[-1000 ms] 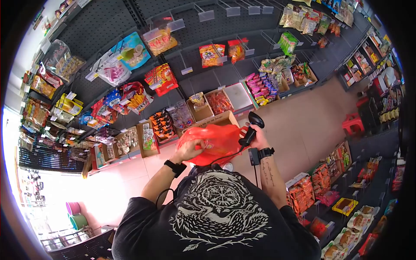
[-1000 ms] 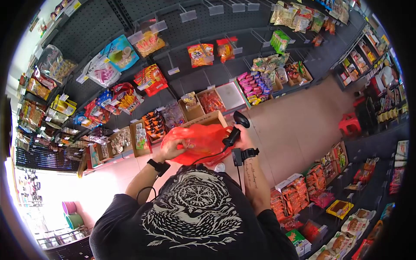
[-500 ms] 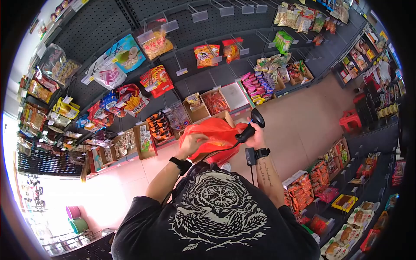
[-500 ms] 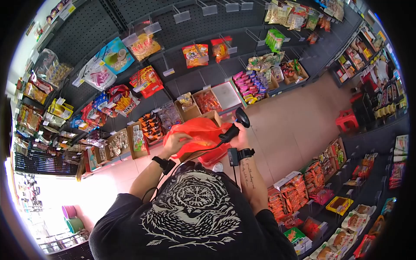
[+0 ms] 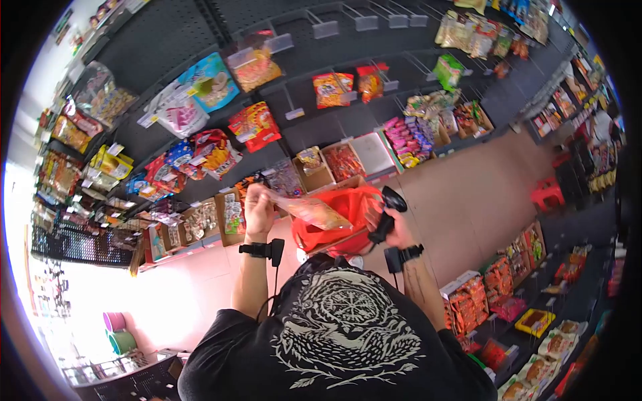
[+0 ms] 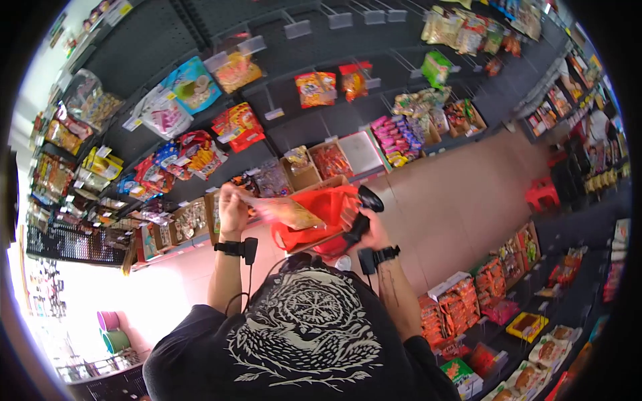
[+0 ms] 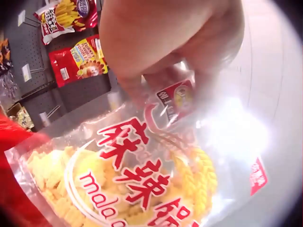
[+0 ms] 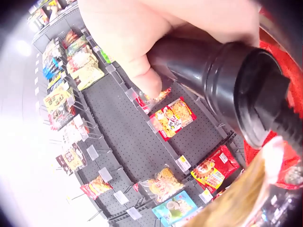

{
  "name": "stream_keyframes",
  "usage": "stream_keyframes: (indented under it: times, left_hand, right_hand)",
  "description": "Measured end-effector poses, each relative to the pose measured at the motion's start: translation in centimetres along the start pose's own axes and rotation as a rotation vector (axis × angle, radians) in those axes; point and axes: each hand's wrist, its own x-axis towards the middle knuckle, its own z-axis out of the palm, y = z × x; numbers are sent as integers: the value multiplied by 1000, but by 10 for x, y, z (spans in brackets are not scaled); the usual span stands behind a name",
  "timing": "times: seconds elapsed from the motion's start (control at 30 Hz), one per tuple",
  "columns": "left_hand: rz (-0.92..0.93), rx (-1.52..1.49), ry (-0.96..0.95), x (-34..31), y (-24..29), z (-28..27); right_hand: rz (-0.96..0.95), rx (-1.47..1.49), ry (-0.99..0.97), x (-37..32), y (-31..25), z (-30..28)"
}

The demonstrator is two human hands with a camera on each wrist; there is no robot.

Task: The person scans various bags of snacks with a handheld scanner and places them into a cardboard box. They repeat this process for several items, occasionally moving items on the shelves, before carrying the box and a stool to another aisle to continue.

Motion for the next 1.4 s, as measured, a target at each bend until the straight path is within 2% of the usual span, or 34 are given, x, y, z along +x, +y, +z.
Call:
stream_keyframes:
  times: [0.03,0.07,0.13,0.17,0.23,0.27,0.3,0.37,0.4,0.47,0.5,0.67,0.73,0.77,0.8,0.83,0.9,0.93,0.97,1.0,1.03,1.07,1.13,1.17,1.2,1.27,1.4]
  left_hand:
    - [99,-36,-46,8,17,3]
    - [60,-351,175,18,34,17]
    - [18,-658,6,32,56,5]
    - [48,-642,22,36,65,5]
    - [15,-780,-146,42,78,17]
    - [29,-773,-132,43,82,18]
    - [-1,-795,-202,43,86,19]
    - [-37,-820,-276,41,91,20]
    - [-38,-823,-270,38,90,20]
    - [-58,-837,-271,36,89,18]
    - [-53,-829,-280,35,89,15]
    - [-34,-792,-237,27,82,-5]
    - [-87,-836,-316,29,72,-28]
    - [-93,-778,-334,30,70,-34]
    - [-97,-764,-330,30,68,-39]
    - [-100,-752,-319,28,67,-41]
    - [-90,-680,-188,20,69,-37]
    - [-93,-630,-103,17,71,-34]
    - [-75,-627,-94,14,74,-29]
    - [-80,-355,94,10,77,-24]
    - [-83,-82,282,9,79,-22]
    - [-56,278,347,9,78,-27]
    - [45,770,349,3,78,-34]
    - [154,1160,405,0,85,-28]
    - [144,1105,399,-2,85,-26]
    - [140,1091,423,10,77,-35]
    - [150,1037,272,64,82,-43]
  right_hand:
    - [36,-66,-50,-1,4,-10]
    - [77,-135,-102,1,7,-17]
    - [174,-361,-150,-24,10,20]
    - [251,-376,-124,-32,15,37]
    - [141,-699,-220,-56,16,80]
    - [101,-827,-278,-66,16,97]
    - [117,-830,-286,-79,17,112]
    - [45,-850,-482,-96,17,132]
    - [114,-902,-513,-97,17,130]
    - [-99,-1146,-492,-110,24,145]
    - [-101,-1300,-544,-110,25,145]
    - [-61,-1256,-522,-112,34,129]
    - [-181,-1204,-474,-110,36,130]
    - [-174,-1199,-464,-111,36,133]
    - [-62,-1202,-455,-109,36,132]
    - [-119,-1172,-497,-106,40,137]
    - [-151,-1147,-561,-100,47,132]
    - [-75,-1133,-538,-93,48,122]
    - [-4,-1119,-509,-87,49,114]
    - [6,-1128,-523,-83,51,110]
    - [57,-1058,-445,-79,52,108]
    - [107,-987,-368,-75,54,108]
    - [103,-967,-365,-68,56,110]
    - [116,-831,-327,-65,57,110]
    - [107,-691,-275,-64,54,108]
    - [90,-628,-219,-62,52,110]
    - [-20,-629,-186,-57,64,100]
